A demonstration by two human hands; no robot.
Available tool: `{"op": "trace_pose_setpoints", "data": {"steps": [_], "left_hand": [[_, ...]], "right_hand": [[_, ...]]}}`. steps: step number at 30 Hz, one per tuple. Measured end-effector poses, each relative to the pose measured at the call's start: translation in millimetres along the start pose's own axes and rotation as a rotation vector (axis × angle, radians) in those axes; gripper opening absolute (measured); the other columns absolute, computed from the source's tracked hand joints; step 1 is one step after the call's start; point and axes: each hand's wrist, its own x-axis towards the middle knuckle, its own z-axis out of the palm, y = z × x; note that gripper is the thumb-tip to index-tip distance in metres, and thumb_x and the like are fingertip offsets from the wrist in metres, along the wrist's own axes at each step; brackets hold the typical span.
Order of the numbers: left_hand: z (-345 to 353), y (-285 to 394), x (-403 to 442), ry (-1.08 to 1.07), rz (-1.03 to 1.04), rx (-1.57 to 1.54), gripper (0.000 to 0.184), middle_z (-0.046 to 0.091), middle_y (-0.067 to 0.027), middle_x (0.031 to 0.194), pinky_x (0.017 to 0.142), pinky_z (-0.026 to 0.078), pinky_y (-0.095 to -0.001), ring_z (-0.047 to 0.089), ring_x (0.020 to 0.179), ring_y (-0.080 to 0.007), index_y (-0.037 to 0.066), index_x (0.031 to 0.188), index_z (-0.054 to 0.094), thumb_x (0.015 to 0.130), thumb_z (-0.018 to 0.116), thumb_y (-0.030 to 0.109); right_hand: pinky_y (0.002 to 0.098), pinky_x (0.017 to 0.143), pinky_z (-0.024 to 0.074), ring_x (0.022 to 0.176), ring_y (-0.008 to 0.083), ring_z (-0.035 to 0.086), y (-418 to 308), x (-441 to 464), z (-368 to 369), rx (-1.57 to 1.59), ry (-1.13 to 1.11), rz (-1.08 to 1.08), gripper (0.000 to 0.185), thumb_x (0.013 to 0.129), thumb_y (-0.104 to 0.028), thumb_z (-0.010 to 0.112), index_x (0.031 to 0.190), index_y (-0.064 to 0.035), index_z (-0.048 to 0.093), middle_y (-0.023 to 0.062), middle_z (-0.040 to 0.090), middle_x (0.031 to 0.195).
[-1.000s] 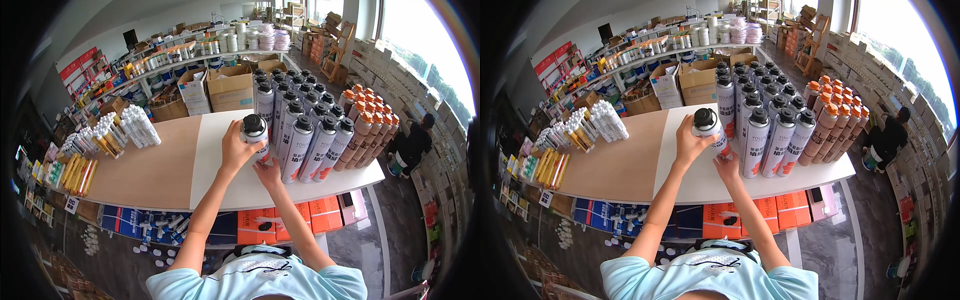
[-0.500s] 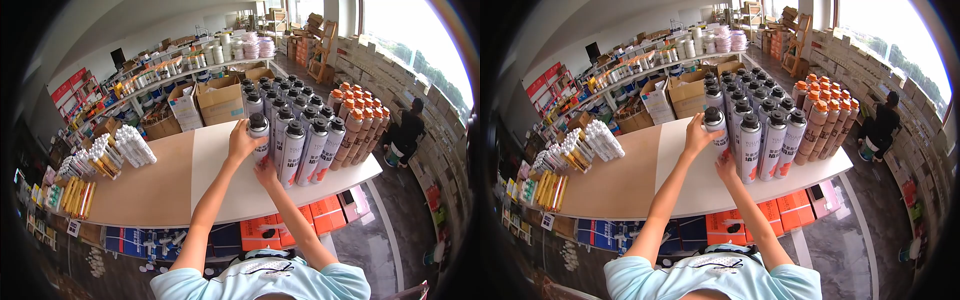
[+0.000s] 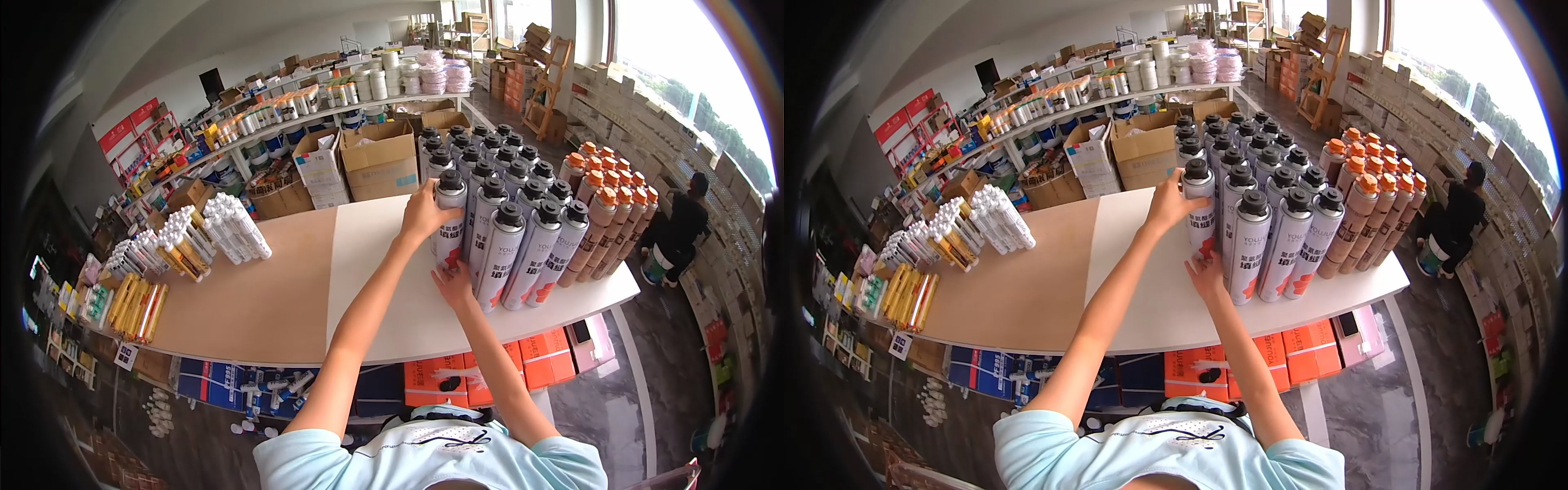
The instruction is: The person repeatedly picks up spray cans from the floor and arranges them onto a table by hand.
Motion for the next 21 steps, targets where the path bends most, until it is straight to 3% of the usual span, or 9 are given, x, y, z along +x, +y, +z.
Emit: {"op": "trace_pose_setpoints", "data": {"steps": [2,7,9,14,16,17,21], "left_hand": [[3,-1,1,0.012,-0.044,0.013,0.065,0.068,-0.0210,0.111,0.085,0.053,-0.0427,0.067,0.101,-0.0365,0.002,0.112,0.058,0.062,0.087,0.032],[8,-17,9,0.018,-0.037,0.001,0.068,0.067,-0.0216,0.112,0.087,0.053,-0.0403,0.067,0.101,-0.0346,0.002,0.114,0.059,0.061,0.088,0.033],[9,-20,12,0.087,0.103,-0.027,0.069,0.072,-0.0157,0.097,0.078,0.056,-0.0351,0.071,0.084,-0.0270,0.001,0.113,0.060,0.061,0.090,0.035],[3,-13,16,0.019,0.025,0.052,0.064,0.071,-0.0179,0.096,0.078,0.056,-0.0343,0.071,0.084,-0.0267,-0.005,0.104,0.062,0.062,0.089,0.036],[7,-14,15,0.012,-0.002,0.044,0.066,0.069,-0.0205,0.103,0.082,0.055,-0.0365,0.069,0.094,-0.0301,-0.004,0.107,0.060,0.063,0.088,0.036],[12,-14,12,0.024,-0.027,0.114,0.074,0.064,-0.0242,0.115,0.087,0.054,-0.0399,0.065,0.105,-0.0354,-0.005,0.116,0.055,0.065,0.087,0.038],[23,-10,3,0.005,-0.043,0.151,0.085,0.058,-0.0285,0.120,0.088,0.053,-0.0444,0.063,0.107,-0.0416,-0.008,0.127,0.042,0.070,0.083,0.040]], "right_hand": [[0.0529,0.115,0.0349,0.141,0.0329,0.032,-1,-1,-4,-0.009,-0.002,0.004,0.065,0.094,-0.033,0.056,0.133,0.0121,0.032,0.0188,0.036,0.139],[0.0542,0.114,0.0367,0.140,0.0320,0.034,0,0,-11,0.048,-0.001,0.041,0.059,0.094,-0.028,0.057,0.135,0.0073,0.033,0.0162,0.035,0.142],[0.0543,0.114,0.0366,0.140,0.0320,0.034,1,-2,-11,0.035,-0.009,0.038,0.058,0.094,-0.027,0.057,0.135,0.0055,0.033,0.0153,0.035,0.142],[0.0543,0.114,0.0365,0.140,0.0313,0.034,-1,-5,-9,0.046,-0.022,0.069,0.056,0.094,-0.026,0.058,0.136,0.0025,0.034,0.0130,0.034,0.145],[0.0537,0.114,0.0363,0.140,0.0309,0.033,2,-4,-8,0.036,0.003,0.048,0.059,0.093,-0.025,0.058,0.139,0.0022,0.033,0.0126,0.032,0.148],[0.0537,0.114,0.0363,0.140,0.0309,0.033,2,-4,-8,0.031,0.005,0.053,0.059,0.093,-0.025,0.058,0.139,0.0022,0.033,0.0126,0.032,0.148],[0.0523,0.115,0.0357,0.141,0.0297,0.032,3,-4,-7,-0.017,-0.006,0.034,0.064,0.094,-0.026,0.057,0.144,0.0018,0.029,0.0127,0.032,0.149]]}}
